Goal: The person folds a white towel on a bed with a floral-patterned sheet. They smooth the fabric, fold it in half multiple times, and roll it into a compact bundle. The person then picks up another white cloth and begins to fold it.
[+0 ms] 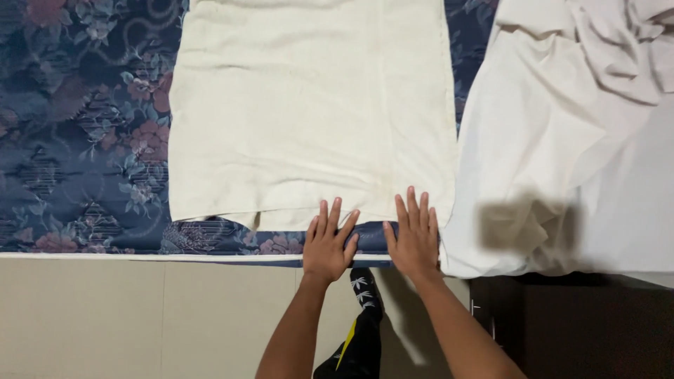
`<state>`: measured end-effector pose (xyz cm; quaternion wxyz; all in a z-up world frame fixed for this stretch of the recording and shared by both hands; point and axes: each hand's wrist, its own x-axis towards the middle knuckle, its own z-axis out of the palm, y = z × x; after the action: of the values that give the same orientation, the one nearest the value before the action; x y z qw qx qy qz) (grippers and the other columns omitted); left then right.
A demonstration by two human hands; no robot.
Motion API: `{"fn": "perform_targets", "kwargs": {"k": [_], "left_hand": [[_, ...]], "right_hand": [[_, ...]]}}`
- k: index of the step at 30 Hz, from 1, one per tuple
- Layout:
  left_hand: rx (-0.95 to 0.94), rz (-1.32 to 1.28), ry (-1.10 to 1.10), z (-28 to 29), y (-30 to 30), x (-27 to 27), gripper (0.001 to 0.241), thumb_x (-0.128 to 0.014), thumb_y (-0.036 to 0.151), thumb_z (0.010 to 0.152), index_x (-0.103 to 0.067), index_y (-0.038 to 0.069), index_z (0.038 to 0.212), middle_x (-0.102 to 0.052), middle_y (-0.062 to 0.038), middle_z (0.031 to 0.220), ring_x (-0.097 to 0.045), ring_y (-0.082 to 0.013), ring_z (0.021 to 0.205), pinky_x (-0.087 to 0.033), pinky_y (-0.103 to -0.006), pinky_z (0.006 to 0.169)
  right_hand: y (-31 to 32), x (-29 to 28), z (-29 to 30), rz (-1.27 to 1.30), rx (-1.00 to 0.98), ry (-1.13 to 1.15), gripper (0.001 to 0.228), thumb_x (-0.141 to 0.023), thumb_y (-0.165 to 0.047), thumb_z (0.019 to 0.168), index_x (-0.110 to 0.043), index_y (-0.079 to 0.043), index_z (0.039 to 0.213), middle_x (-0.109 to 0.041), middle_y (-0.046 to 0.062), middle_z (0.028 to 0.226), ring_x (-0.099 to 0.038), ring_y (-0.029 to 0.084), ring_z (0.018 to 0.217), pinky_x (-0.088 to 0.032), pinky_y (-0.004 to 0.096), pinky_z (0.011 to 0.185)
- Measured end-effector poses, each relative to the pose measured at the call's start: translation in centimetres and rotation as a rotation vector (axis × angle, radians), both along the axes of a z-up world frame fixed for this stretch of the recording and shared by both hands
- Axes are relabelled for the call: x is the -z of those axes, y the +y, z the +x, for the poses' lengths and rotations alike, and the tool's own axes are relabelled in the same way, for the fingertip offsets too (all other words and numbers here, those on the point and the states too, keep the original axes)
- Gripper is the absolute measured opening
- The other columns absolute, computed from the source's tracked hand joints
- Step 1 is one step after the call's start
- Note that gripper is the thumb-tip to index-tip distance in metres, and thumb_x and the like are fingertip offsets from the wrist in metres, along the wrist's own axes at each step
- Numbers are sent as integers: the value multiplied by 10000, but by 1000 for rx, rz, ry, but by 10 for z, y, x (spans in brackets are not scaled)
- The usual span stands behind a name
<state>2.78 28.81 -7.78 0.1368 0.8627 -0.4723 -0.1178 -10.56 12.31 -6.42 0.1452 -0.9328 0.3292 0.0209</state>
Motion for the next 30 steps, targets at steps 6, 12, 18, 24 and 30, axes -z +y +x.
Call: {"fn": "perform_targets", "kwargs": {"k": [6, 12, 18, 24, 30], "left_hand": [[37, 32, 26, 3, 6, 26, 562, -391, 490, 1063, -320, 398, 1613, -61, -41, 1741, -68, -311, 1598, -154, -458, 1248], [66, 160, 102, 7, 2, 31, 585, -340, 511, 1051, -226, 415, 1617, 21, -34, 1727, 10, -306, 1581, -105, -458, 1235], [93, 312, 185, 14, -3, 19, 594, -281, 533, 1051, -174, 423, 1625, 83, -27, 1724, 74, -302, 1581, -53, -451, 1245], [100, 366, 234, 17, -6, 11, 599, -228, 539, 1047, -123, 437, 1628, 144, -8, 1717, 116, -282, 1580, -29, -438, 1251], [119, 356, 274, 21, -4, 5, 595, -224, 539, 1056, -109, 435, 1630, 148, -6, 1721, 124, -277, 1583, -23, -440, 1256]], "right_hand": [[7, 24, 0, -93, 3, 41, 713, -460, -439, 1024, -267, -108, 1625, -82, 127, 1737, -26, 361, 1596, -70, 532, 1259], [10, 28, 0, -102, 6, 10, 718, -468, -432, 1025, -271, -100, 1630, -95, 123, 1740, -38, 357, 1602, -60, 534, 1265], [11, 30, 1, -120, 3, 30, 714, -454, -426, 1029, -259, -103, 1636, -92, 132, 1739, -24, 355, 1602, -54, 525, 1266], [11, 30, 1, -141, 8, 50, 707, -438, -449, 1027, -282, -106, 1626, -95, 122, 1739, -30, 346, 1600, -59, 531, 1266], [16, 20, 5, -180, 28, -6, 685, -580, -397, 997, -352, -132, 1587, -170, 101, 1719, -134, 364, 1587, -168, 553, 1264]]}}
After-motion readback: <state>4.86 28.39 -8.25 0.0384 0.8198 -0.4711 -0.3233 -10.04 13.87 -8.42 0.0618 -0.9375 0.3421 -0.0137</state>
